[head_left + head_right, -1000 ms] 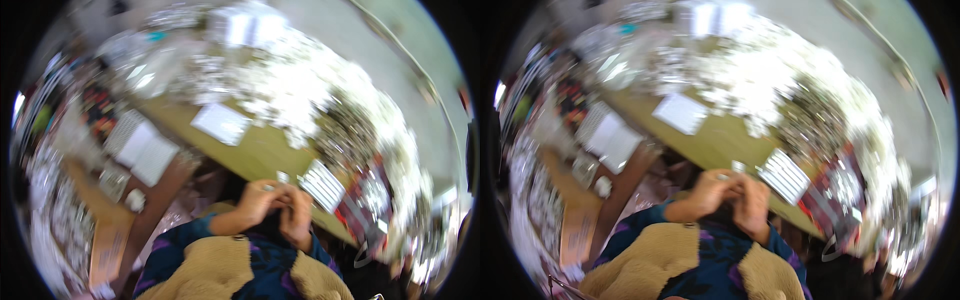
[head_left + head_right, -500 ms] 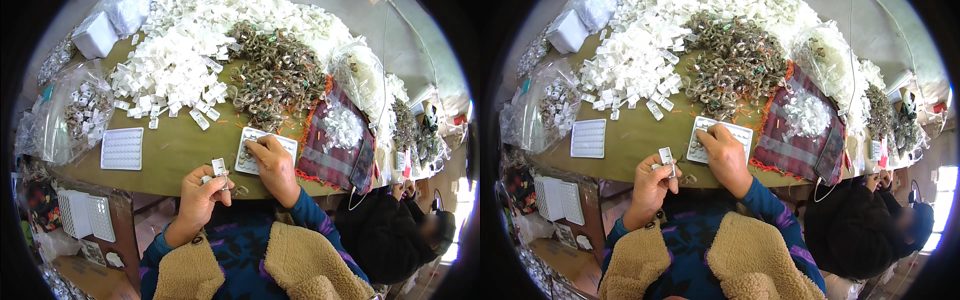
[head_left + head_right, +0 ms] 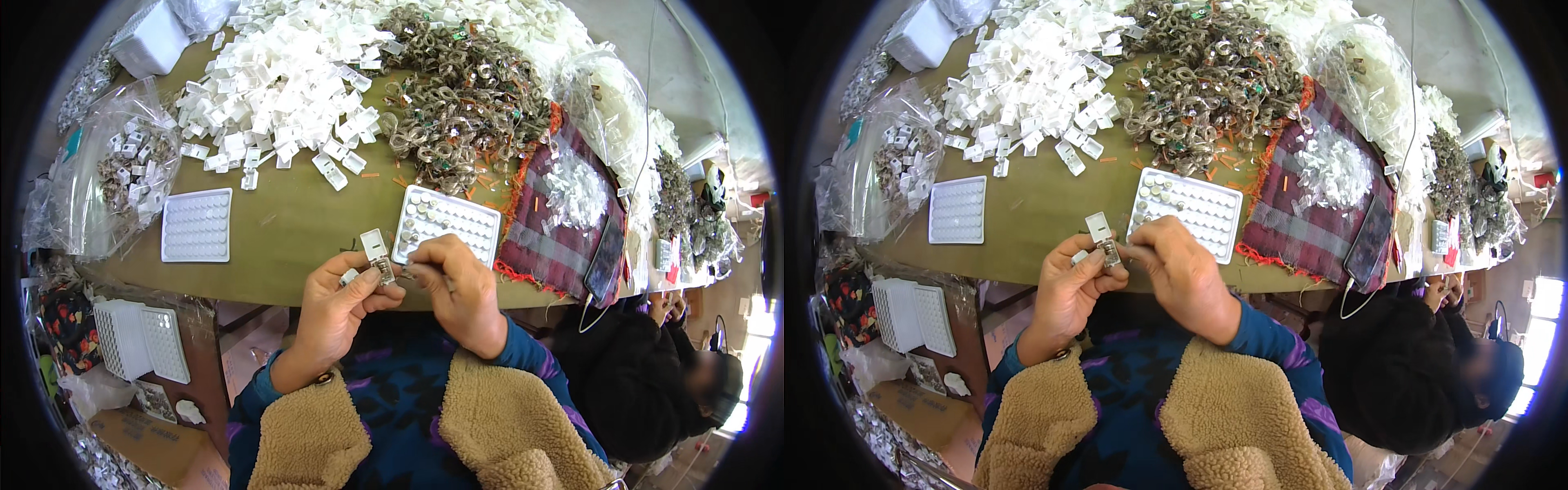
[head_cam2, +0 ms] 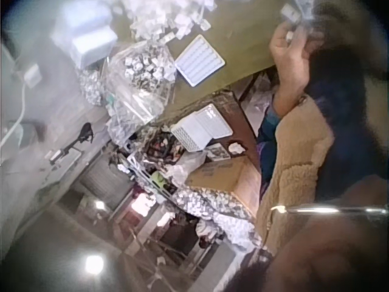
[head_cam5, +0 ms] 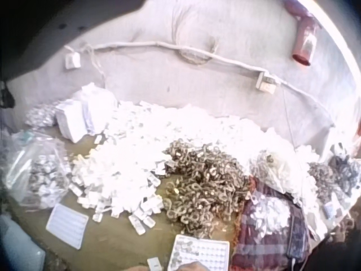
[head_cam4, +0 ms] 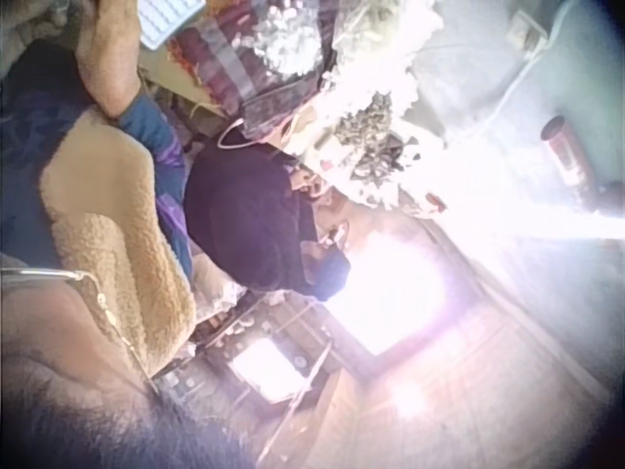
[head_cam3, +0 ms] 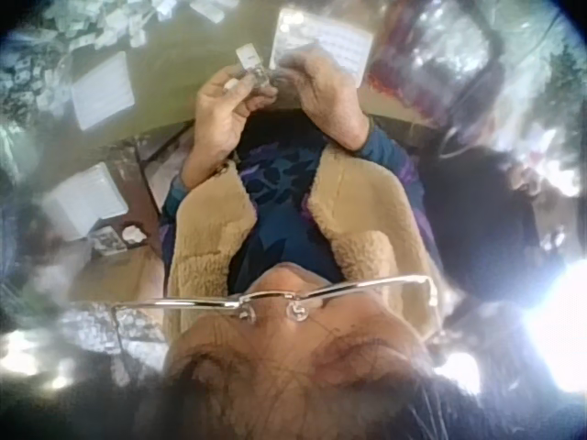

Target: The person repeatedly picks small white plastic housings and metal contacts from a table, inserts the contacts into the housings, and places the assembled units into a white tray. The person handles items one at a time and continues the cycle throughout the clip.

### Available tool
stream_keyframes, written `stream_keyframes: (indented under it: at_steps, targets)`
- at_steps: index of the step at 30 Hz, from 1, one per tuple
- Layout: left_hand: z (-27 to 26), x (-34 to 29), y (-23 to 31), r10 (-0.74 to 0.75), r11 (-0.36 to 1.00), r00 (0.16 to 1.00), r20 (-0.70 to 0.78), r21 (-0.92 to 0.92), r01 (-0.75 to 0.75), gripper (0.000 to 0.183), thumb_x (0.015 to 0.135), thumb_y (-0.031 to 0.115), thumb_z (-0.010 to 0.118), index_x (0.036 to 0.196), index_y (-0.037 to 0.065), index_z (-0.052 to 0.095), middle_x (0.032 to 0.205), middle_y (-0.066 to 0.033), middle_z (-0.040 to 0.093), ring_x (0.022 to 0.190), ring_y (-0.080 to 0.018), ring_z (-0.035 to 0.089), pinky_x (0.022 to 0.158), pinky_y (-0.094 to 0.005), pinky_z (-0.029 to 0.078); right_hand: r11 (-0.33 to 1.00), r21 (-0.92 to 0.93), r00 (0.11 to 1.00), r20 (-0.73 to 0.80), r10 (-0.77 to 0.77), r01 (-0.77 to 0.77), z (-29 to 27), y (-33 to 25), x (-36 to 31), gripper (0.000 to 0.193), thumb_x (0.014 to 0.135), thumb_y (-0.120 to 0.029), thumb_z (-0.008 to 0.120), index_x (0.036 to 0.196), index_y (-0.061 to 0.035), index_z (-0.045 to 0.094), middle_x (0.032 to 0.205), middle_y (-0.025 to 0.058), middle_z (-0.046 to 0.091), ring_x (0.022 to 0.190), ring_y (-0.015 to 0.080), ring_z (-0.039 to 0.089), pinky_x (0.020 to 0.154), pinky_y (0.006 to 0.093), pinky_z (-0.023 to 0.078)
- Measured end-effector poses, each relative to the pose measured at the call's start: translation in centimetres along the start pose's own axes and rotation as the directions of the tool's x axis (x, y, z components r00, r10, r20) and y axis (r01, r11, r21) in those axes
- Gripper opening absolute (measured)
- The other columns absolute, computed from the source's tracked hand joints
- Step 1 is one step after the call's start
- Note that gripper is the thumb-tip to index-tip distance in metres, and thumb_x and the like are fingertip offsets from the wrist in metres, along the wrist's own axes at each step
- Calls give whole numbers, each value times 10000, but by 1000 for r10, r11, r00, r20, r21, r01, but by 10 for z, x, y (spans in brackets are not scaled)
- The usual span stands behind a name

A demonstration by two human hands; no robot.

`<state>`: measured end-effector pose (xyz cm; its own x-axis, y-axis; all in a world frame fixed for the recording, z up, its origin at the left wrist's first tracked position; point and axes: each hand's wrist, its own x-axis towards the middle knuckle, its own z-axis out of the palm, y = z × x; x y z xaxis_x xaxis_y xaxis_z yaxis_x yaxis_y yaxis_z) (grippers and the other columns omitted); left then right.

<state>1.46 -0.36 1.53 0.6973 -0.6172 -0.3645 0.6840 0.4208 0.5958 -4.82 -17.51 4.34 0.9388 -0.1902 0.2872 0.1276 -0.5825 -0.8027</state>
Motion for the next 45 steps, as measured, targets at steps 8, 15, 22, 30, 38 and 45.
stream_keyframes:
  at_steps: [8, 15, 22, 30, 38, 45]
  targets:
    - [-10, -19, -13, -32, 999, 998, 61, -17, 33, 204, 973, 59, 619, 1157, -28, 622, 957, -128, 703, 808, -197, 712, 730, -333, 630, 982, 107, 987, -37, -154, 157, 18, -7, -15, 187, 790, 79, 708, 946, 3, 639, 910, 132, 625, 802, 301, 653, 688, 342, 532]
    - [-14, -33, -22, -4, 994, 994, 111, -104, 16, 185, 989, 102, 604, 1109, -36, 634, 925, -104, 686, 758, -167, 670, 686, -318, 618, 942, 240, 963, 69, -259, 236, 11, -2, -13, 264, 753, 117, 717, 964, -34, 667, 890, 96, 687, 781, 248, 675, 680, 314, 538]
    - [-16, -36, -20, 89, 994, 996, 29, -59, -87, 183, 975, 103, 625, 1090, -39, 639, 892, -109, 686, 747, -159, 668, 675, -306, 607, 776, -177, 785, -30, -619, 605, 28, -9, -22, 392, 706, 8, 675, 1096, 37, 649, 957, 97, 698, 847, 240, 682, 760, 364, 506]
    - [-9, -44, -5, 80, 984, 995, 62, 155, -89, 162, 926, 65, 650, 1053, -35, 646, 909, -142, 711, 640, -163, 671, 566, -279, 583, 945, 324, 998, -67, -19, 39, 13, -20, -36, 271, 923, -27, 652, 1187, 22, 613, 966, 101, 678, 802, 136, 633, 691, 268, 518]
    - [-13, -36, -18, -116, 988, 982, 147, 118, 99, 175, 901, 93, 730, 1006, -20, 649, 813, -85, 670, 565, -112, 601, 492, -229, 500, 925, 340, 981, 143, 129, -171, 14, -5, -29, 147, 879, -88, 741, 907, 31, 659, 948, 75, 669, 728, 96, 622, 587, 254, 481]
    - [-15, -28, -26, -245, 901, 930, 275, -290, 323, 263, 874, 131, 765, 1049, -30, 652, 896, -70, 662, 528, -40, 498, 484, -155, 424, 897, 210, 904, 98, -416, 390, -10, -2, -30, 380, 746, -131, 828, 1088, -25, 701, 1120, 122, 630, 897, 260, 613, 779, 365, 511]
